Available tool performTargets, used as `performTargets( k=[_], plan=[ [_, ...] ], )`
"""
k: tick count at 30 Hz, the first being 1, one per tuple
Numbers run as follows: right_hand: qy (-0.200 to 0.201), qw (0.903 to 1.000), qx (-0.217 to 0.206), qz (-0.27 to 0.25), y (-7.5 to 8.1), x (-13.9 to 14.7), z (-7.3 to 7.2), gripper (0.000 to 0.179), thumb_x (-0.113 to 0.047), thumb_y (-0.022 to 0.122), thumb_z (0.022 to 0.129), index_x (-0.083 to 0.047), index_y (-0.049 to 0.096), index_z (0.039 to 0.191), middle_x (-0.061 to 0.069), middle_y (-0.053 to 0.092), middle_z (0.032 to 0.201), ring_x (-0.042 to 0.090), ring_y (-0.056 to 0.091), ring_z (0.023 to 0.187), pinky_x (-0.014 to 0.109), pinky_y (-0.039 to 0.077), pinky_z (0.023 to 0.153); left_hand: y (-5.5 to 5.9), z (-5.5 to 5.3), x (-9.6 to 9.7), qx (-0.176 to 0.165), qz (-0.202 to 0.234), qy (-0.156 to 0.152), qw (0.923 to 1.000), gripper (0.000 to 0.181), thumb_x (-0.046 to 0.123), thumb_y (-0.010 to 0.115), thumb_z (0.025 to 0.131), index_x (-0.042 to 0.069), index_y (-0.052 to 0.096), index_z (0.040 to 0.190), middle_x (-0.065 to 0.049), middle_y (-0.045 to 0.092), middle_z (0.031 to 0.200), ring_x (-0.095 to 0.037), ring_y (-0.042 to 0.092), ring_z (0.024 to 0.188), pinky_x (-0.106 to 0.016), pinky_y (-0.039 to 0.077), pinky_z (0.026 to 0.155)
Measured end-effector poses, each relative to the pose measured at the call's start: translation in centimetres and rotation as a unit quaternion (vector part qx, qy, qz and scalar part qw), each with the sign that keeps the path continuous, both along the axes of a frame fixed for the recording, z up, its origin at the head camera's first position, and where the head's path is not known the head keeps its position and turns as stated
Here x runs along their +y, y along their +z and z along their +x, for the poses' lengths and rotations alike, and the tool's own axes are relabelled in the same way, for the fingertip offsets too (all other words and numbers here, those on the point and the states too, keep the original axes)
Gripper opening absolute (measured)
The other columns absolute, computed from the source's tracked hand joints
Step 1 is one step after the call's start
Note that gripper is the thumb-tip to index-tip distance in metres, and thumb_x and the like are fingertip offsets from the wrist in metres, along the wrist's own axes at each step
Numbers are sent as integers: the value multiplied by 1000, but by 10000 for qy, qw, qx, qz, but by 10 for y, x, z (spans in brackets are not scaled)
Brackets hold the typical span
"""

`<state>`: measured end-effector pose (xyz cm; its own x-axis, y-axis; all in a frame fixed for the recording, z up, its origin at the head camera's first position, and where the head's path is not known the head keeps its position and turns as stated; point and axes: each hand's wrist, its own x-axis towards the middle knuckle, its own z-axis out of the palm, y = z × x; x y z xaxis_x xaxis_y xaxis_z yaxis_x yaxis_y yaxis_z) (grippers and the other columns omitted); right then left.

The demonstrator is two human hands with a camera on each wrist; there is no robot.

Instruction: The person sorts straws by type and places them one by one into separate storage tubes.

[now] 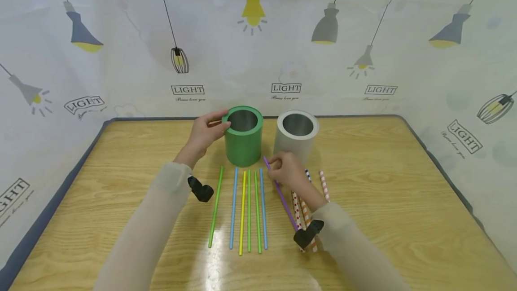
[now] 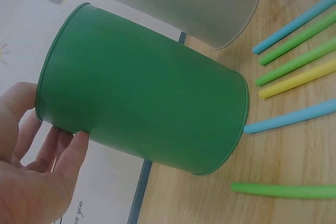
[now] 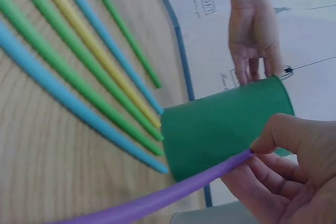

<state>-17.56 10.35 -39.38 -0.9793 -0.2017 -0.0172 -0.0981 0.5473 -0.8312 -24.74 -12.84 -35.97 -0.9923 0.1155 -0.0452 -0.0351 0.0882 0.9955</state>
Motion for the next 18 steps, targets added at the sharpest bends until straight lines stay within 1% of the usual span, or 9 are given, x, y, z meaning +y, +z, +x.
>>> performTargets(
  k=[5,10,13,16,18],
  plan=[
    [154,9971,485,-560,17,0,0,27,9,58,69,9,61,96,11,58,67,12,51,50,27,51,44,-1,0,-1,21,54,10,10000,45,14,63,88,8,50,132,-12,47,129,-25,48,117,-29,48,88],
    [279,9907,1047,-819,30,1,-6,25,9,56,71,7,62,95,10,59,68,14,54,55,25,52,47,-1,1,-1,-23,46,32,10000,45,14,63,88,9,51,131,-12,47,129,-25,48,117,-30,49,88],
    [328,9868,1250,-978,40,2,-10,25,8,56,73,5,62,96,10,60,69,16,56,56,26,52,48,0,1,-1,-42,19,18,10000,45,15,63,88,10,51,131,-11,47,129,-25,48,117,-30,48,88],
    [363,9816,1565,-1034,52,3,-16,25,8,58,73,4,63,97,11,62,70,18,58,57,25,52,50,0,2,-1,-70,7,3,10000,45,16,63,88,11,51,131,-10,47,130,-24,48,117,-31,48,89],
    [379,9792,1700,-1041,60,3,-21,24,6,59,74,3,63,98,11,63,71,18,59,59,24,52,52,0,2,-2,-93,-9,9,10000,45,16,63,88,11,51,132,-10,47,130,-23,48,118,-31,48,89]
  ],
)
